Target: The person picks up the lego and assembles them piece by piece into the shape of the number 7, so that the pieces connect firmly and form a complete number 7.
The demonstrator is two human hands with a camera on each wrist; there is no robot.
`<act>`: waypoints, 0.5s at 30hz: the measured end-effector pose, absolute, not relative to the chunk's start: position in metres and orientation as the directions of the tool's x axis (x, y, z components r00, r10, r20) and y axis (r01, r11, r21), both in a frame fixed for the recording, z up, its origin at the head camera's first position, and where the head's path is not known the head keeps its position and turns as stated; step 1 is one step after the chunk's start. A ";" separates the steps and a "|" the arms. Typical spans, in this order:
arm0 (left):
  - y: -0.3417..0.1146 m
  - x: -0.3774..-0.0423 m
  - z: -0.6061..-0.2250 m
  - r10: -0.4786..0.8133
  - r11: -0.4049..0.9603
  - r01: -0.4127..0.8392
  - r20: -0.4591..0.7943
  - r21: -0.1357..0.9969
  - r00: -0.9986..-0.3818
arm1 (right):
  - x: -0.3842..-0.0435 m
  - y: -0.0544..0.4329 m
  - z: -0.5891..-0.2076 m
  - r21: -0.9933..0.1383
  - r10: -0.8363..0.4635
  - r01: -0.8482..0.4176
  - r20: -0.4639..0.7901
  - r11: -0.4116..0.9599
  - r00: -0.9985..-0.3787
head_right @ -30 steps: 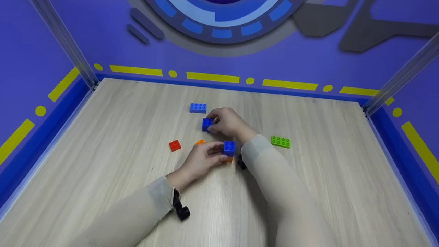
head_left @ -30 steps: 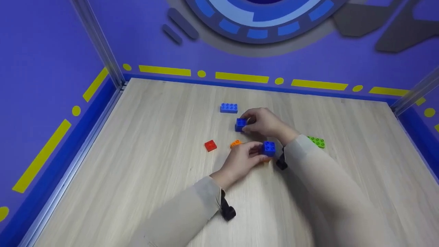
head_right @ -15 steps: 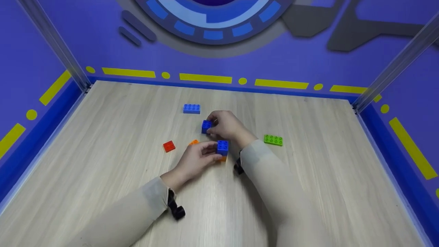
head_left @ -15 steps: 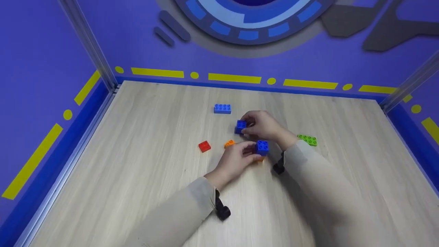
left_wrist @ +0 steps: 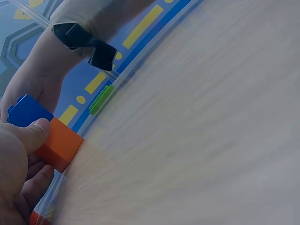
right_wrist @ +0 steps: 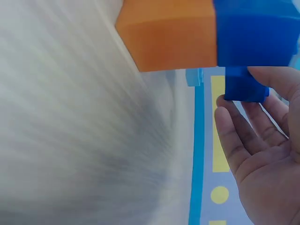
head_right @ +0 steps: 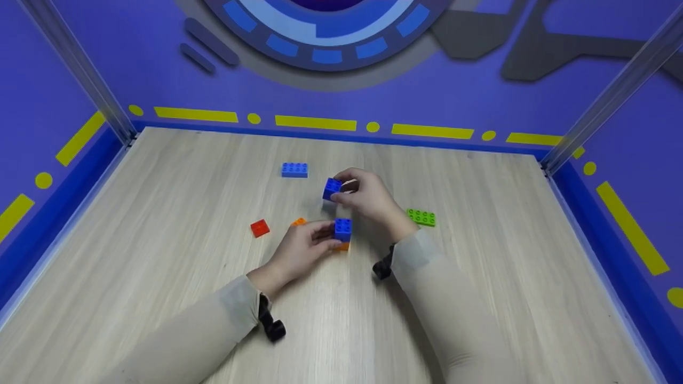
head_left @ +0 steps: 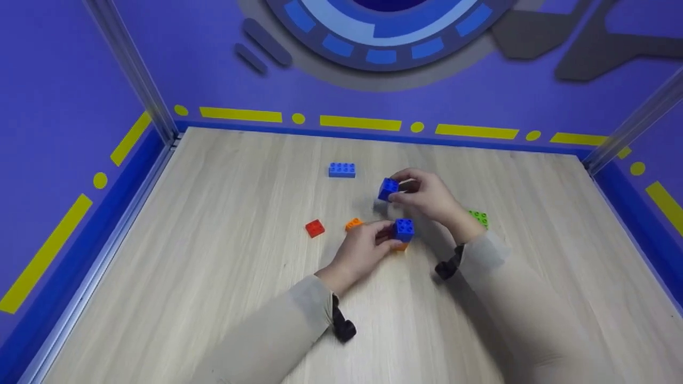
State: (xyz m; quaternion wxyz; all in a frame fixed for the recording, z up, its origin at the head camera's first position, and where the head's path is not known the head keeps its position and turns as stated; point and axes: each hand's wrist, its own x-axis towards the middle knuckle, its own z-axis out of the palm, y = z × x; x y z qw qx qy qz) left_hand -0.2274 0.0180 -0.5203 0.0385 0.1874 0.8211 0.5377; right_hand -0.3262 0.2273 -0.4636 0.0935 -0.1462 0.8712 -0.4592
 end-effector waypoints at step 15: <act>0.018 -0.226 -0.519 0.334 0.356 0.205 0.081 0.912 -0.939 | -0.305 0.252 -0.465 -0.927 -0.283 -0.075 -0.035 0.367 -0.958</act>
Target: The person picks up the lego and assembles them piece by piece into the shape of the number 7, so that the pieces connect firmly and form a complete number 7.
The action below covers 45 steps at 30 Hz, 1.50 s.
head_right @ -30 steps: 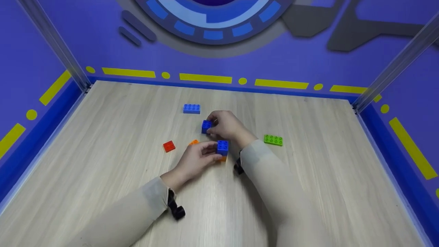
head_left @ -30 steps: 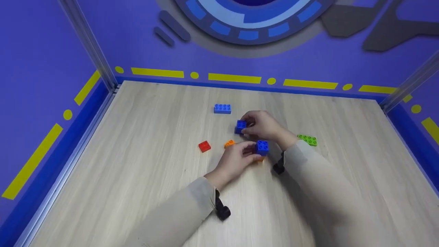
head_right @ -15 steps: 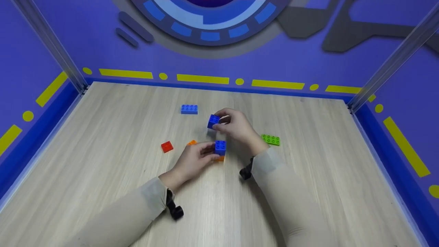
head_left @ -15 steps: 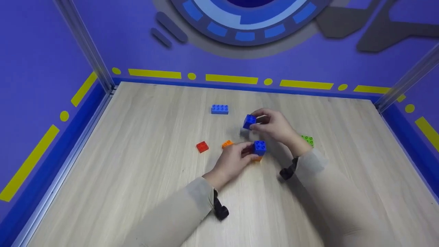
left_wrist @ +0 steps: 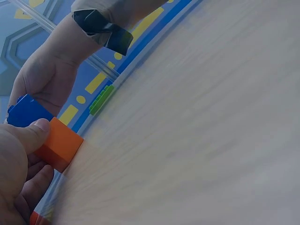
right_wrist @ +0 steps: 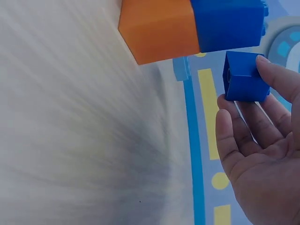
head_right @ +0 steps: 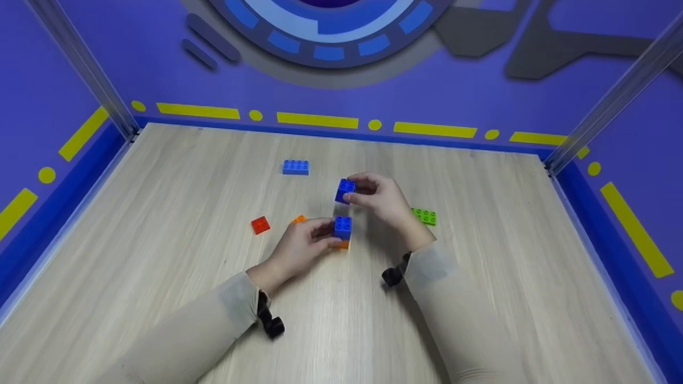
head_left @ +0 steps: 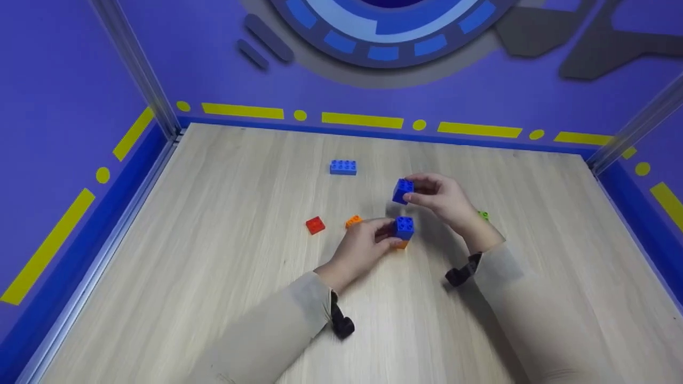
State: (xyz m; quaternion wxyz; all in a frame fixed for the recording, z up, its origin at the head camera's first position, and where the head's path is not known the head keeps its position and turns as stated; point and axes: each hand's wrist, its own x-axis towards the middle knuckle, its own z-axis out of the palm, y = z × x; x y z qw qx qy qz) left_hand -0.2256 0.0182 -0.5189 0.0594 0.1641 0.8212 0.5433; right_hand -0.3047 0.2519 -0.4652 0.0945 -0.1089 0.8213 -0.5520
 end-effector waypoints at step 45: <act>0.016 -0.227 -0.520 0.359 0.350 0.218 0.084 0.911 -0.929 | -0.250 0.260 -0.477 -0.971 -0.288 -0.119 0.056 0.207 -0.956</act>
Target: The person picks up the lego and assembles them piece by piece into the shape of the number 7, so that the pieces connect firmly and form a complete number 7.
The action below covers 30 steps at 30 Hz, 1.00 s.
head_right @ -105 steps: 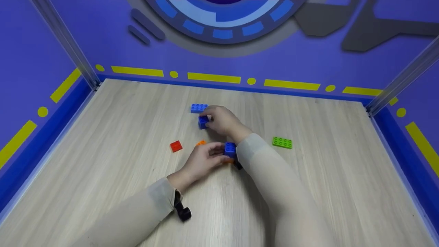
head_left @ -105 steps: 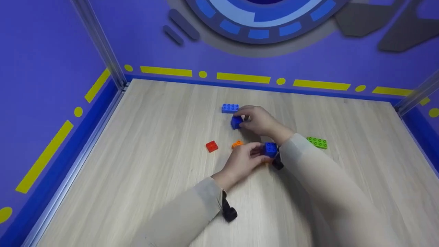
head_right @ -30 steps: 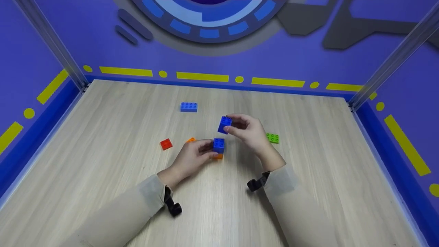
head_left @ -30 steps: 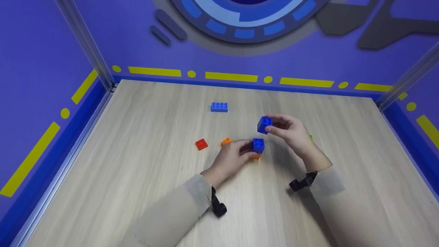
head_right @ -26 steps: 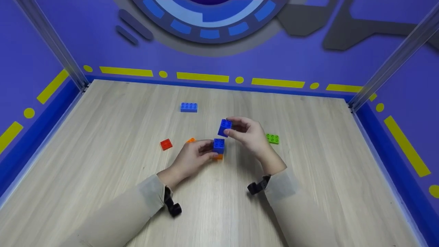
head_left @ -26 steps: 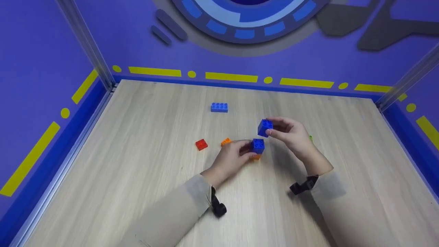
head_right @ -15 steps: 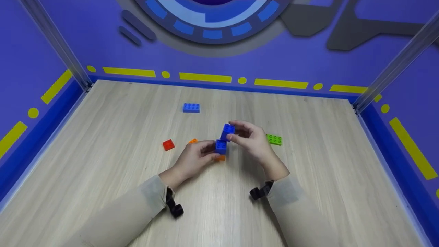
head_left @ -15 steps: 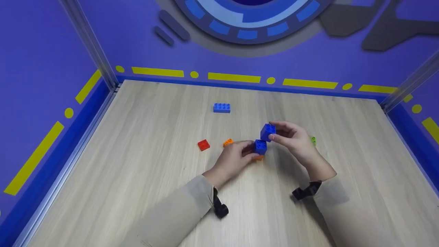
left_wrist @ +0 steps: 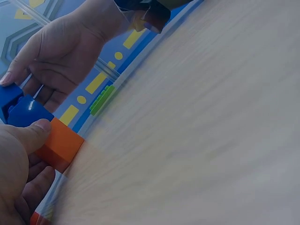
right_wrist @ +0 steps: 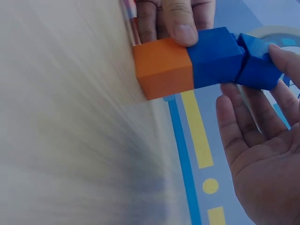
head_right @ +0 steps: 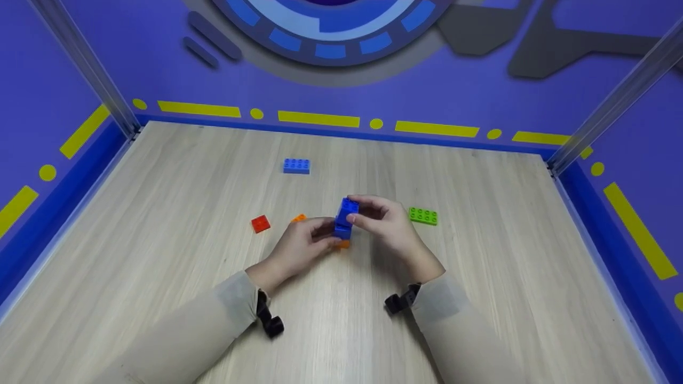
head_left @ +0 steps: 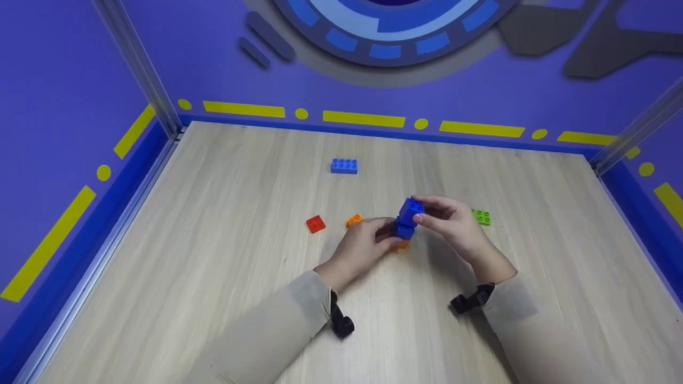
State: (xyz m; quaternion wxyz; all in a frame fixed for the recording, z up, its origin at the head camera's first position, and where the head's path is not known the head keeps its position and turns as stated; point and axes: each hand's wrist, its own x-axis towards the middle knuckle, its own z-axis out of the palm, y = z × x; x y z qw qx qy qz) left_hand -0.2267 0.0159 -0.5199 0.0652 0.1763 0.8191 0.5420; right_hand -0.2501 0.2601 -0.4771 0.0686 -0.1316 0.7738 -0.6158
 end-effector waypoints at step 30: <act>0.016 -0.226 -0.520 0.359 0.373 0.235 0.094 0.898 -0.929 | -0.229 0.232 -0.492 -0.954 -0.176 -0.252 0.223 0.162 -0.959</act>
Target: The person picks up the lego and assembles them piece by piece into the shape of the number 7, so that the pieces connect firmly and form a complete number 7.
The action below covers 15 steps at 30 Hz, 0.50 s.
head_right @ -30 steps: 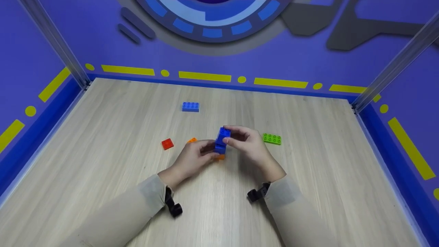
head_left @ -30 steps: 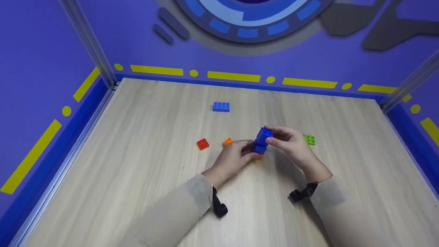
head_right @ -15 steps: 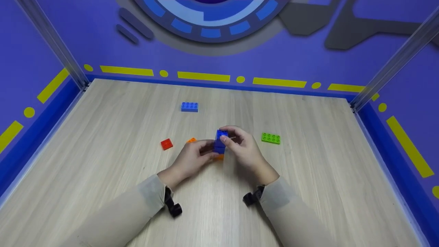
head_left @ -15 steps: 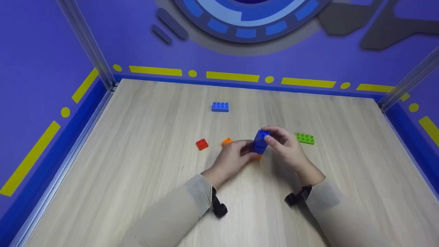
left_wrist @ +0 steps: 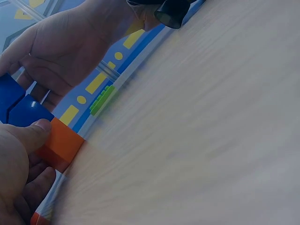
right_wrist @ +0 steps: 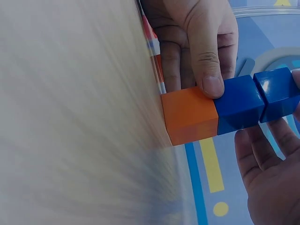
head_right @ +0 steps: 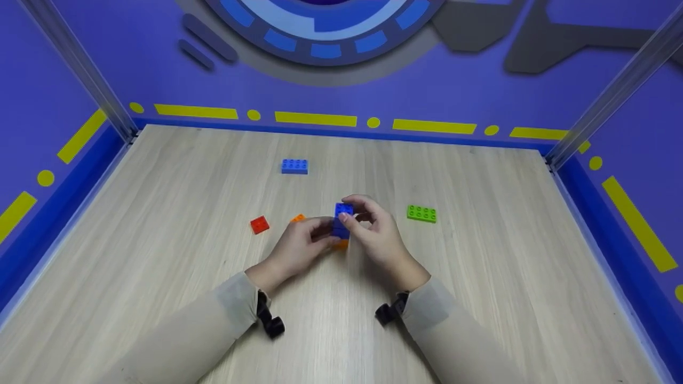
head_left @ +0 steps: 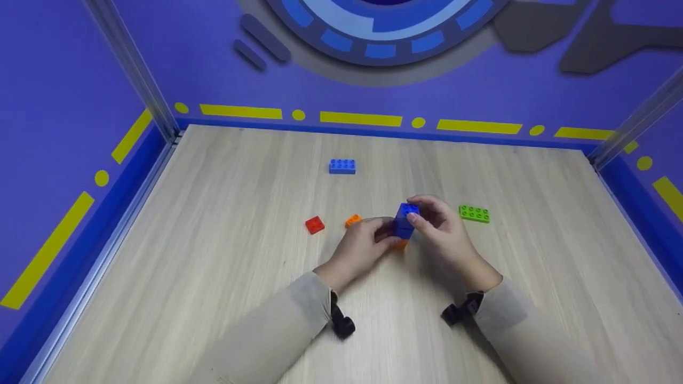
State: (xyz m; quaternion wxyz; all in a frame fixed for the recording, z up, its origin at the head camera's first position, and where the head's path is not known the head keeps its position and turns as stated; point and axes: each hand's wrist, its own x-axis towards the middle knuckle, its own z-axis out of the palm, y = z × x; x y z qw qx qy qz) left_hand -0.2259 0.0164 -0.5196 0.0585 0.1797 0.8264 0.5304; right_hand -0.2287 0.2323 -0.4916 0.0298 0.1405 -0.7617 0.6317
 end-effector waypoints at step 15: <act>0.017 -0.227 -0.521 0.364 0.384 0.270 0.123 0.883 -0.923 | -0.229 0.231 -0.487 -0.939 -0.220 -0.256 0.206 0.230 -0.954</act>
